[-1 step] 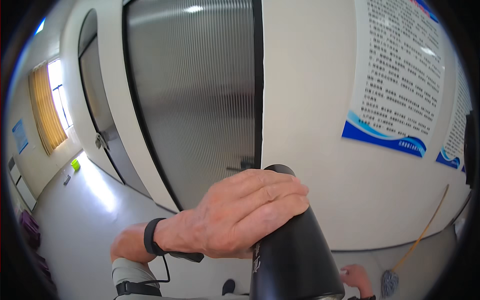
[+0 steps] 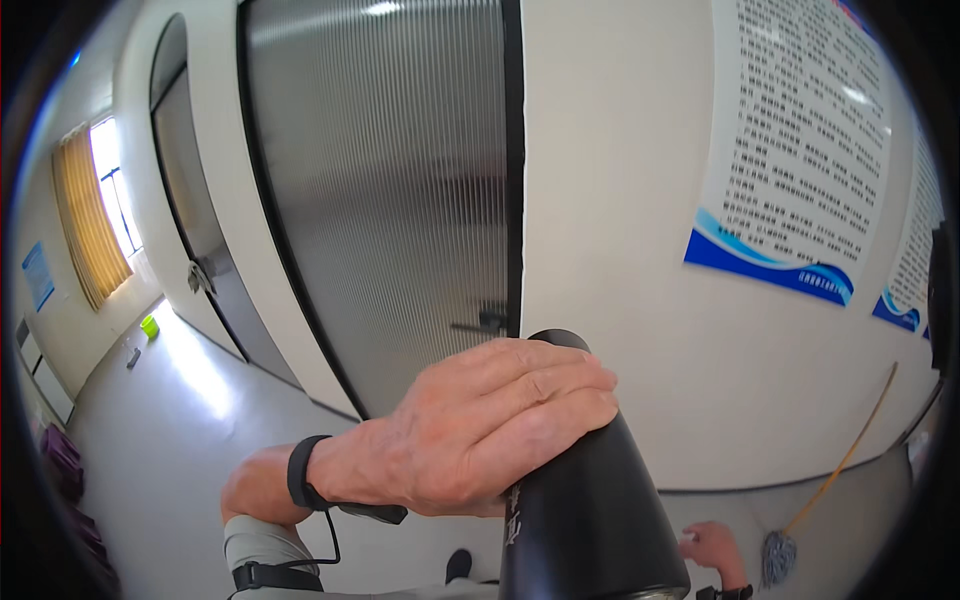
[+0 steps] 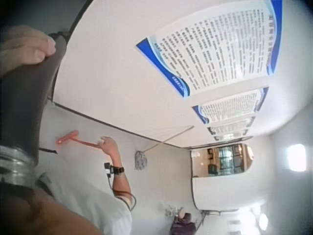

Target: The recorder sweeps the floor of a training room using a broom, after moving a small cart.

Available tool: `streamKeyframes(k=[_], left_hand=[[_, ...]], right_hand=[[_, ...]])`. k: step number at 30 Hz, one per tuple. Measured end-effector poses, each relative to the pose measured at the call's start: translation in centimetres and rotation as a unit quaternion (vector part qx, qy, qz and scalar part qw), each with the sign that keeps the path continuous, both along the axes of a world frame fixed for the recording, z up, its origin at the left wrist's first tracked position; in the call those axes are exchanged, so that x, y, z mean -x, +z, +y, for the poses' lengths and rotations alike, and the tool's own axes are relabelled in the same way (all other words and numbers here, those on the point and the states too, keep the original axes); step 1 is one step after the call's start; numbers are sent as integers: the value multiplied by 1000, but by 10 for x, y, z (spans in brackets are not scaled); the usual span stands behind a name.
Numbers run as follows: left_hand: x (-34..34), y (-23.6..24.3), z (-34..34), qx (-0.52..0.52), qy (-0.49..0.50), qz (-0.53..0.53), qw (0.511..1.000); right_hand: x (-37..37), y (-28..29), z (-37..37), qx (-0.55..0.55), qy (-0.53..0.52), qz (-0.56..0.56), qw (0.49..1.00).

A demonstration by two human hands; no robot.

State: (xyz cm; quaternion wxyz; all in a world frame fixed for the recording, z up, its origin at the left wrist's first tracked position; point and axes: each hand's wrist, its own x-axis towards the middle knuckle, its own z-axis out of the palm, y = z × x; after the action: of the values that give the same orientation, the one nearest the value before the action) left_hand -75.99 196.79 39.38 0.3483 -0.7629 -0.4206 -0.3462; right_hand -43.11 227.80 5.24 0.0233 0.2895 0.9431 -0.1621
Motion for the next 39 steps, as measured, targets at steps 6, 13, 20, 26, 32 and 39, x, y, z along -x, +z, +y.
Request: streamKeyframes(k=[6, 13, 20, 26, 32, 39], left_hand=[[23, -46, 5, 82, -23, -83, 993], [55, -81, -13, 207, 59, -209, 954], [78, -128, -49, 234, 196, -276, 911], [92, -153, -65, 202, 222, -289, 909], [72, -130, -66, 196, 238, -265, 914], [82, -126, -55, 205, 191, -293, 914]], right_hand=[[13, 26, -19, 30, -39, 21, 999], [9, 43, -38, 37, -81, 20, 996], [16, 57, -50, 84, -102, -35, 991], [0, 53, -49, 62, -103, -27, 992], [-2, 52, -51, 81, -102, -73, 989], [3, 55, -53, 84, -116, -20, 989]])
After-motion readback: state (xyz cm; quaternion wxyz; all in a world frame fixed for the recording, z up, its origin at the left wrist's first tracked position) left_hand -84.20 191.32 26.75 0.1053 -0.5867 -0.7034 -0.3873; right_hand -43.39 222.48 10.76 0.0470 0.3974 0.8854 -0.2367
